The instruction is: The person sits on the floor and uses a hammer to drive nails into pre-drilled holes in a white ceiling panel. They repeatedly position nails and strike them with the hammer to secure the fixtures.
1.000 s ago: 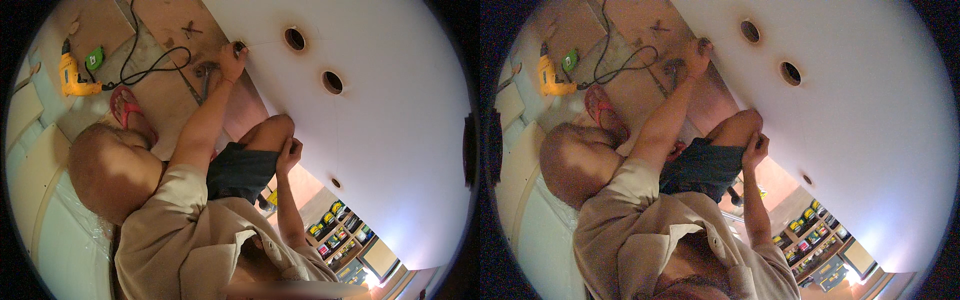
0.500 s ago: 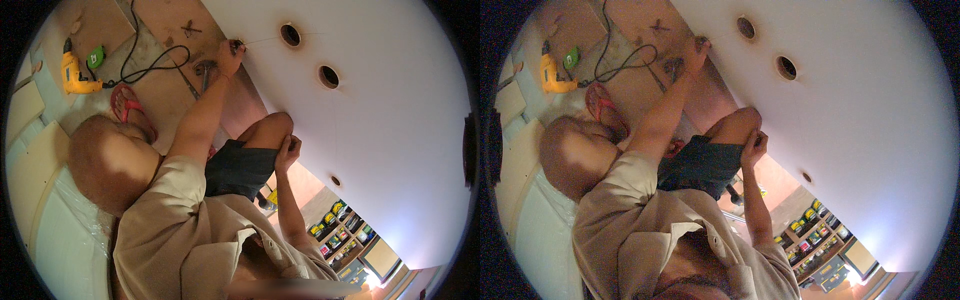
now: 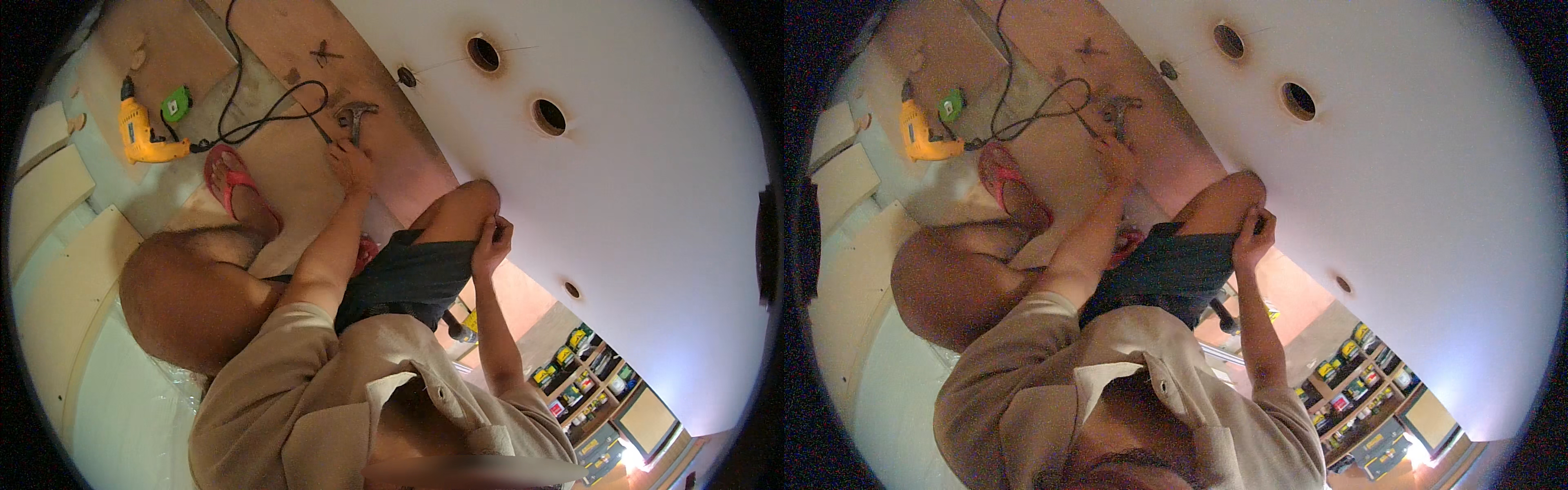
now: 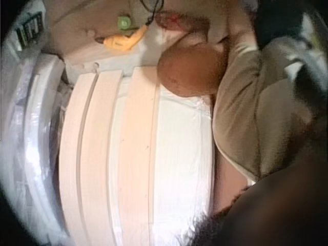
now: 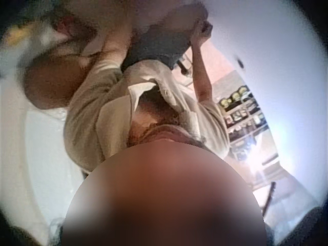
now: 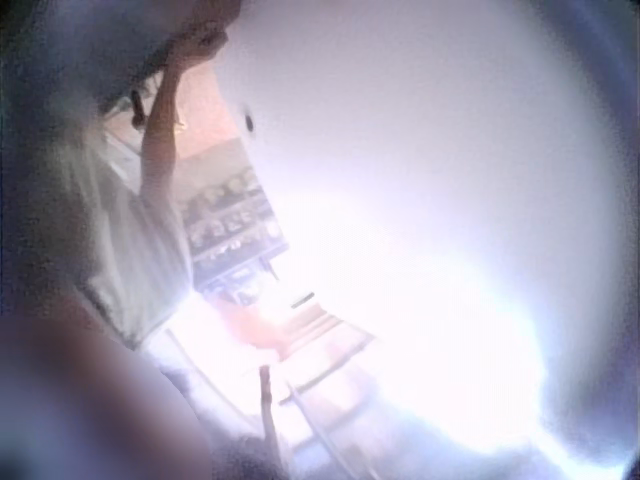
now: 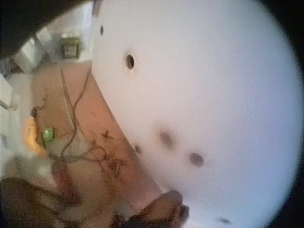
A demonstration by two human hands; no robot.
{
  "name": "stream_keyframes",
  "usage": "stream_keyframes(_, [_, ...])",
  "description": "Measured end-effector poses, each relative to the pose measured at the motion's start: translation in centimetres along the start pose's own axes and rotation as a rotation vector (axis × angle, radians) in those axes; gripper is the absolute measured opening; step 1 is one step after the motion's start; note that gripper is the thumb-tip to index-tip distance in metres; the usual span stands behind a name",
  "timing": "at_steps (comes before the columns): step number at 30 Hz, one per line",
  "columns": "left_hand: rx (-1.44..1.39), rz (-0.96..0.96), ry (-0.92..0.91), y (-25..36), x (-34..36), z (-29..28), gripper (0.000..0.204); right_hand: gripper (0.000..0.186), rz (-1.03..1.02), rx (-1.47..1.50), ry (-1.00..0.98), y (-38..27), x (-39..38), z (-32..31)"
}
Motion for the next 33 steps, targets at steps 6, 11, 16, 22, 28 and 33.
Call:
stream_keyframes(6, [0.009,-0.046,-0.174,-1.6,1.2,-0.1,0.059,0.023,-0.015,0.032,0.009,-1.2,-0.2,-0.6])
stream_keyframes(11, [-0.135,0.118,-0.081,4.6,5.0,-6.4,0.037,0.031,0.148,-0.068,-0.031,0.2,-0.4,-0.3])
stream_keyframes(16, [-0.368,-0.014,-0.437,12.0,12.1,-6.9,0.036,0.030,0.109,-0.037,-0.013,-0.5,-0.3,-0.3])
stream_keyframes(22, [0.421,0.717,-0.577,20.5,16.4,-1.2,0.029,0.035,0.176,0.037,-0.064,-0.7,-0.1,-0.4])
stream_keyframes(28, [-0.158,-0.102,-1.004,15.4,19.2,1.7,0.016,0.034,0.199,0.104,-0.082,-2.0,0.3,-1.0])
stream_keyframes(33, [-0.124,0.013,-0.906,15.0,19.6,1.5,0.019,0.030,0.174,0.147,-0.072,-2.4,0.6,-0.9])
Point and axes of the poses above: each hand's wrist, its own x-axis towards the middle knuckle, its own z-axis out of the palm, y = z × x, the point moved 10 cm from there along x, towards the middle knuckle, and after that the axes turned 11 degrees about -x, right-handed, at the moved point
